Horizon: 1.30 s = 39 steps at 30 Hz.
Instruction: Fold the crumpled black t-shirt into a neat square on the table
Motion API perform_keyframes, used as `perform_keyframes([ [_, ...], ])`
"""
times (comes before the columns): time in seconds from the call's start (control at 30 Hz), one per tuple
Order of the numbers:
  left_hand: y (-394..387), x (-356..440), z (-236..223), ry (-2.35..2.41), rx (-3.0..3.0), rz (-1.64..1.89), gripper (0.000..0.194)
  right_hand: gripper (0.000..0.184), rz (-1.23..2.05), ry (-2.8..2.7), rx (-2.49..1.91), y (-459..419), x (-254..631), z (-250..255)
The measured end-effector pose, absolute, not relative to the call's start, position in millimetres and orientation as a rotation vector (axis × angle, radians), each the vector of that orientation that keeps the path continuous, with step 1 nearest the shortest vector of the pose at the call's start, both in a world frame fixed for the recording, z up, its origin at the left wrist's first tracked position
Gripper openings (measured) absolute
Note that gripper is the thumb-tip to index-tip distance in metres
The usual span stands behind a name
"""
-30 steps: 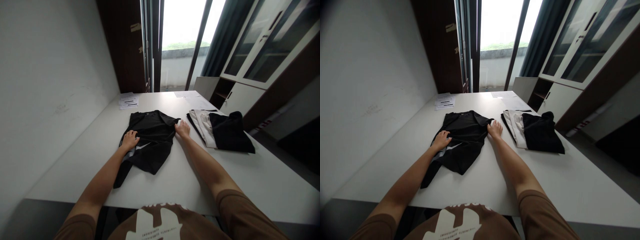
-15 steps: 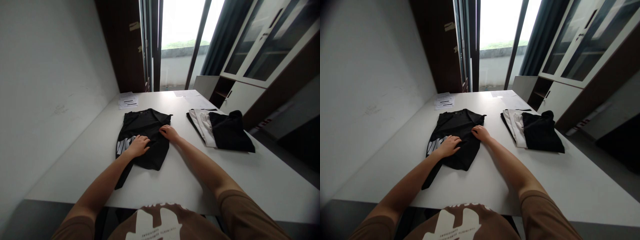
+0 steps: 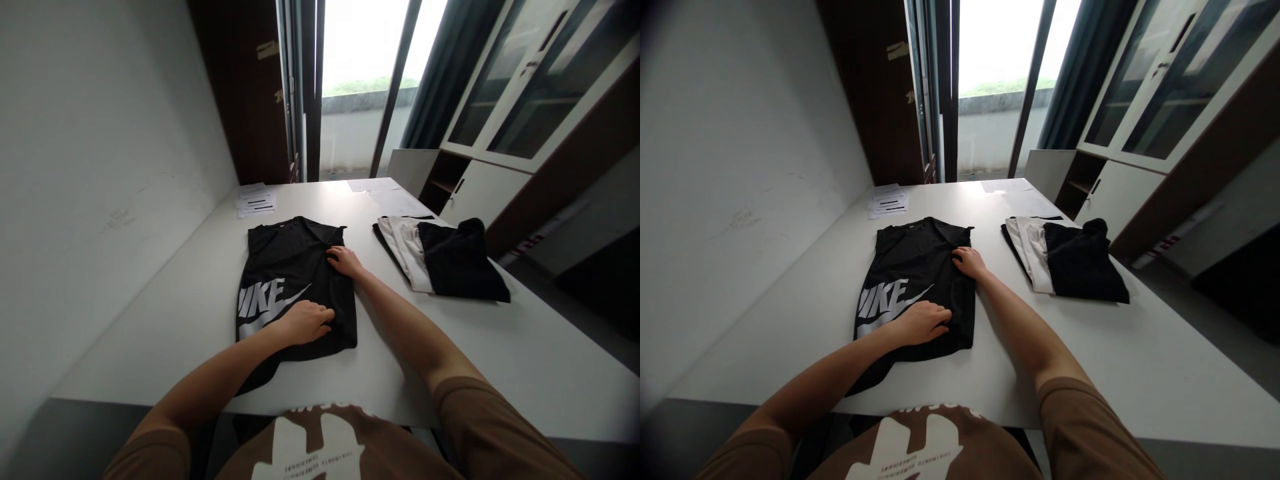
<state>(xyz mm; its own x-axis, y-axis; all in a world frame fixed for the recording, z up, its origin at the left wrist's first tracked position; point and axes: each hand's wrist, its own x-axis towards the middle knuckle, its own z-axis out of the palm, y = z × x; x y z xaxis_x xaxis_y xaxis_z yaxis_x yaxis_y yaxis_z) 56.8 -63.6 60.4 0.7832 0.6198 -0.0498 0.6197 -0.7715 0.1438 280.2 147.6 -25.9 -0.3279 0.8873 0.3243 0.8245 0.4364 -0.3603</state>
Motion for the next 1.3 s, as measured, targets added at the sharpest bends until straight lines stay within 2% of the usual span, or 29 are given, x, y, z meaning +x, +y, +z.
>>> perform_keyframes([
  [0.07,-64,60,59,1.017,2.835,0.030,0.018,0.036,0.183,-2.236,-1.483,145,279,-24],
  [0.2,-78,75,53,0.877,2.939,0.197,0.055,0.038,0.179,-2.252,-1.521,142,278,-21],
  [0.27,-86,82,48,0.662,2.967,0.236,0.061,0.038,0.176,-2.259,-1.513,141,279,-20],
  [0.37,-90,84,39,0.510,2.941,0.258,0.059,0.036,0.187,-2.286,-1.462,142,283,-20],
  [0.5,-79,71,30,0.684,2.865,0.284,0.067,0.035,0.181,-2.297,-1.438,145,286,-21],
  [0.7,-74,65,23,0.770,2.814,0.243,0.064,0.044,0.131,-2.387,-1.521,144,284,-15],
  [0.9,-76,69,16,0.988,2.753,0.271,0.077,0.035,0.025,-2.418,-1.659,130,278,8],
  [1.03,-80,68,22,0.903,2.779,0.212,0.069,0.035,-0.005,-2.405,-1.703,122,275,9],
  [1.13,-89,71,31,0.712,2.834,0.164,0.060,0.043,-0.008,-2.377,-1.722,124,275,0],
  [1.3,-104,82,36,0.564,2.890,0.143,0.056,0.052,0.090,-2.382,-1.682,136,280,-16],
])
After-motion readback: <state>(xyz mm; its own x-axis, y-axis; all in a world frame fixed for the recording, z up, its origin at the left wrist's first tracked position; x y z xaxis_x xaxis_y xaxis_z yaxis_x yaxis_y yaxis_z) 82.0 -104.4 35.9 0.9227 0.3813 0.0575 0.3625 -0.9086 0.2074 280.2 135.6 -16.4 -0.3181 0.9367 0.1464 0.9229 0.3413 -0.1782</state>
